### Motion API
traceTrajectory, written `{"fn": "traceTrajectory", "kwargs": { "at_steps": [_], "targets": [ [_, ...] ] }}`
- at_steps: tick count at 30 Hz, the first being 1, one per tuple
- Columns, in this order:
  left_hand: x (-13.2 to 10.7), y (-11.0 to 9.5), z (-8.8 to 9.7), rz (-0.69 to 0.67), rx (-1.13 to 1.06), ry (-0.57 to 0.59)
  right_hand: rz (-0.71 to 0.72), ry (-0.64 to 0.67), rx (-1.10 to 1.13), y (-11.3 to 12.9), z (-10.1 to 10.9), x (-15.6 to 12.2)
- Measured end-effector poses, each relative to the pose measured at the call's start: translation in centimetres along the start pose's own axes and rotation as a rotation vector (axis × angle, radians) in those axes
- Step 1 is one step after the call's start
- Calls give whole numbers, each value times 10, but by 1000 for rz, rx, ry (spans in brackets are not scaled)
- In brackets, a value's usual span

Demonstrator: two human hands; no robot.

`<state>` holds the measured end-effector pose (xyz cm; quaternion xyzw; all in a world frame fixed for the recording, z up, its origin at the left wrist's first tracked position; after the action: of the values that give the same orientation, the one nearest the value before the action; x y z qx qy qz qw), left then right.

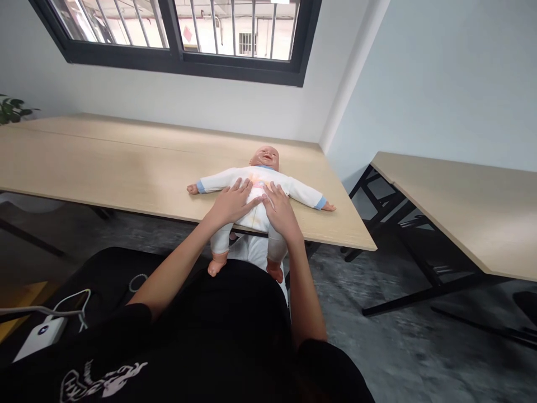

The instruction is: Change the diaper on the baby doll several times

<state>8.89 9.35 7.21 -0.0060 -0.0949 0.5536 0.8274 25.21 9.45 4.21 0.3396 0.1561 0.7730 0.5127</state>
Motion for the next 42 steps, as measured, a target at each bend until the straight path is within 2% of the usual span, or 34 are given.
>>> {"fn": "traceTrajectory", "kwargs": {
  "at_steps": [5,12,20,25,30,37,40,42],
  "targets": [
    [-5,6,-7,-10,-15,-31,2,-22,-74,11,-2,-14],
    [-17,12,-17,-53,-108,-136,51,-117,-106,18,-13,-38],
    [-34,18,-17,-54,-206,-182,24,-193,-152,21,-17,-42],
    [-44,23,-24,-47,-290,-250,25,-202,-160,19,-18,-46],
    [-54,26,-36,-53,-353,-348,13,-248,-135,17,-22,-64],
    [-58,29,-40,-41,-428,-383,14,-275,-64,18,-23,-77],
    [-63,32,-45,-38,-479,-399,31,-250,-6,11,-20,-83],
    [-69,34,-50,-24,-497,-414,-9,-242,1,3,-17,-88]
  ]
}}
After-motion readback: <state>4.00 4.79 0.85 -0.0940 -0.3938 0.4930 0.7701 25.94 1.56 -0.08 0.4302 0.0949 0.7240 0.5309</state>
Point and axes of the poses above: each hand's wrist, its own x-axis towards the middle knuckle, its own z-axis out of the back of the hand, y = z × x, the point moved 2 cm from there along x, towards the middle knuckle, and after that the axes turned 2 degrees about y, right-handed, at the moved point
